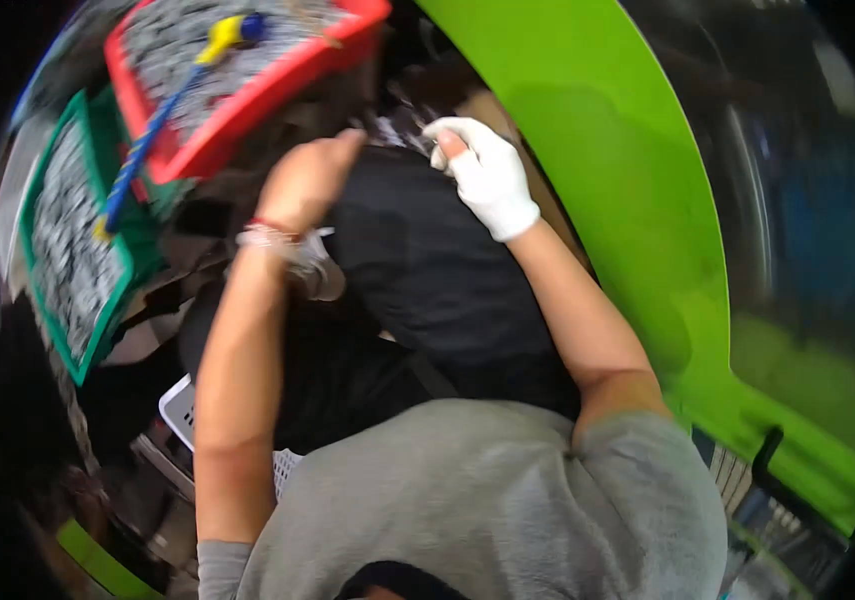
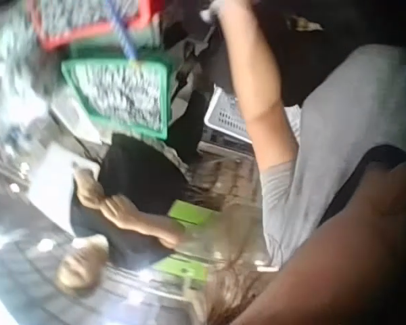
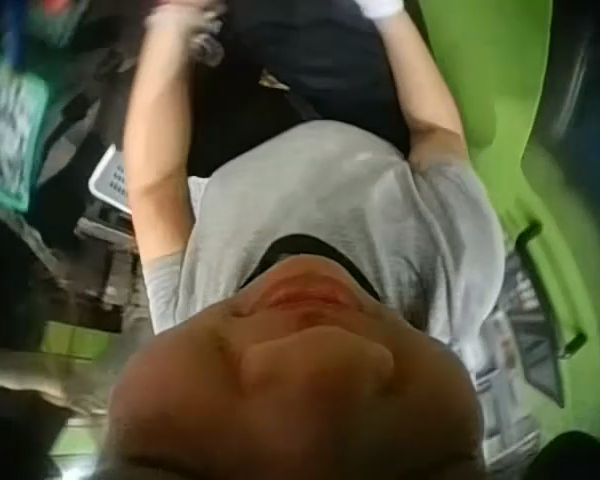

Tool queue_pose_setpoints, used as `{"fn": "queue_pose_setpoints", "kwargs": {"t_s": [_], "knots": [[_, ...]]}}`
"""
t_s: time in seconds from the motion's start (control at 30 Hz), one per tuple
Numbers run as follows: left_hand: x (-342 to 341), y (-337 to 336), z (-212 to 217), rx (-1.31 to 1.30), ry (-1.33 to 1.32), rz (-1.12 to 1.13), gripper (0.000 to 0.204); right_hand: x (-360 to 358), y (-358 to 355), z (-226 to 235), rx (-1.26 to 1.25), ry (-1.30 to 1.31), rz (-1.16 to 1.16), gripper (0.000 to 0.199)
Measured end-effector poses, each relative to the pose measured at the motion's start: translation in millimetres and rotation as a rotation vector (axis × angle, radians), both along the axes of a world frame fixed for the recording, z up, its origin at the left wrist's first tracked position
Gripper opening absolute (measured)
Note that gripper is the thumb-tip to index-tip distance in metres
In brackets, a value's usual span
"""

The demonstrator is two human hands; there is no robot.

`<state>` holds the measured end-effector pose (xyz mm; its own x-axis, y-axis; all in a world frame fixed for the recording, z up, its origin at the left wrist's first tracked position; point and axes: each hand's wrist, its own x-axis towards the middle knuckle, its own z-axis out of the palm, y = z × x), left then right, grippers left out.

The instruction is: The person operates an injection molding machine, removing molded plastic parts from the mold by hand and tapping the mold with a hammer. They handle circular plastic parts, wiping them with a stick applicator and placing parts into the mold.

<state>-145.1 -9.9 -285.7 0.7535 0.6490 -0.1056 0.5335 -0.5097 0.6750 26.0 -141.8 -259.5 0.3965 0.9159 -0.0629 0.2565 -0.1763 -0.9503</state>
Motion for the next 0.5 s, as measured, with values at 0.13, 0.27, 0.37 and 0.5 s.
{"fn": "queue_pose_setpoints", "kwargs": {"t_s": [0.13,0.27,0.37,0.5], "knots": [[-4,-15,23,-0.152,0.014,0.158,0.049,57,-86,-115,-0.250,-0.005,0.066,0.026],[-14,-27,53,-0.336,0.051,0.114,0.042,81,-132,-212,-0.671,0.065,-0.220,0.019],[-17,-42,69,0.031,0.090,-0.023,0.039,117,-163,-272,-0.657,0.336,-0.766,0.016],[-15,-43,70,0.097,0.053,-0.148,0.036,168,-190,-336,-1.033,0.333,-0.714,0.021]]}}
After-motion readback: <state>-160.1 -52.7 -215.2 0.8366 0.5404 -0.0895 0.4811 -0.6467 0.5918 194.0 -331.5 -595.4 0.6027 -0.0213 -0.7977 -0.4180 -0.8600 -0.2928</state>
